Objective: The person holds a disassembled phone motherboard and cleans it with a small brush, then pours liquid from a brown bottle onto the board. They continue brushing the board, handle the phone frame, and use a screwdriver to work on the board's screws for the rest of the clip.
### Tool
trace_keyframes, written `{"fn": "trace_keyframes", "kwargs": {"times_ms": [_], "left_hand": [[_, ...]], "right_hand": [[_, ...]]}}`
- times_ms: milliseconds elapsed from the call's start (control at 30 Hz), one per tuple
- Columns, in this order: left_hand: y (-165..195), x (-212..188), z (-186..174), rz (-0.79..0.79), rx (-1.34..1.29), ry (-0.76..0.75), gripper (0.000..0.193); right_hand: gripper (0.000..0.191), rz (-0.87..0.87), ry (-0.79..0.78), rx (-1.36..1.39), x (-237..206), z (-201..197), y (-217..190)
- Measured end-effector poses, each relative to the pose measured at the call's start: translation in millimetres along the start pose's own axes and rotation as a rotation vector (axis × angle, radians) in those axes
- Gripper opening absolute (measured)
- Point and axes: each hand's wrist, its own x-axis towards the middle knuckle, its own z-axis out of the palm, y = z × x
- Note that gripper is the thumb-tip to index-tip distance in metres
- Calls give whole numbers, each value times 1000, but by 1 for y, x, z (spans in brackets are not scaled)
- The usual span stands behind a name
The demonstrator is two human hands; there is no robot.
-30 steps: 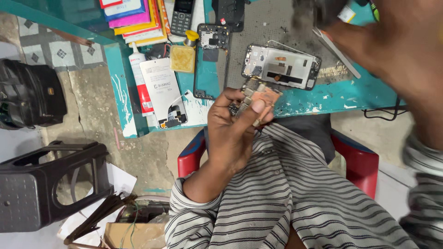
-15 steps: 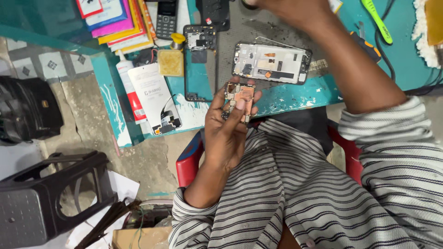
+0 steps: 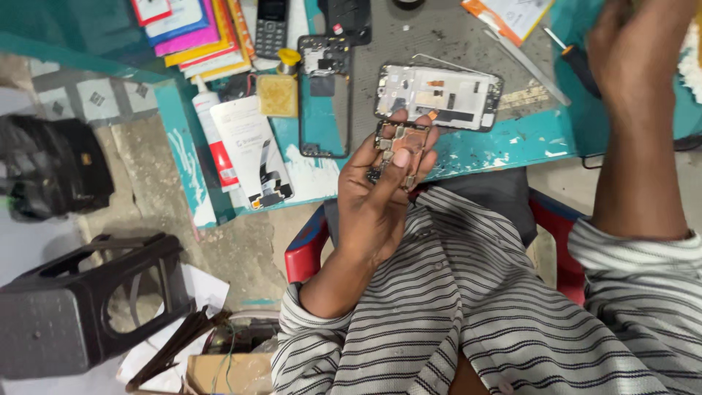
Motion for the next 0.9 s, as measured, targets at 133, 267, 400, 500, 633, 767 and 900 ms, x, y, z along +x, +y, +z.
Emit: {"fn": "trace_keyframes", "kwargs": {"times_ms": [133,267,400,500,633,767,900], "left_hand": [[1,-1,4,18,5,19,47],[-5,-1,4,47,42,37,44],[-11,-3,0,94,73,46,38],[-11,-3,-3,117,81,49,38],[-13,0,-2,133,179,83,35],[-12,0,1,186,261,20,29],[-6,-4,4,241,298,63,29]], "right_hand": [[6,85,-100,487,-6,-40,-77],[25,-107,-135,300,-6,-61,-147],[26,-166,-134,291,6,-63,-171],[26,-183,-161,255,7,-64,-172],[25,-133,-177,287,2,-70,-164],[22,-183,-154,231,-2,-71,-162],[20,-189,-125,245,-1,-71,-163]]}}
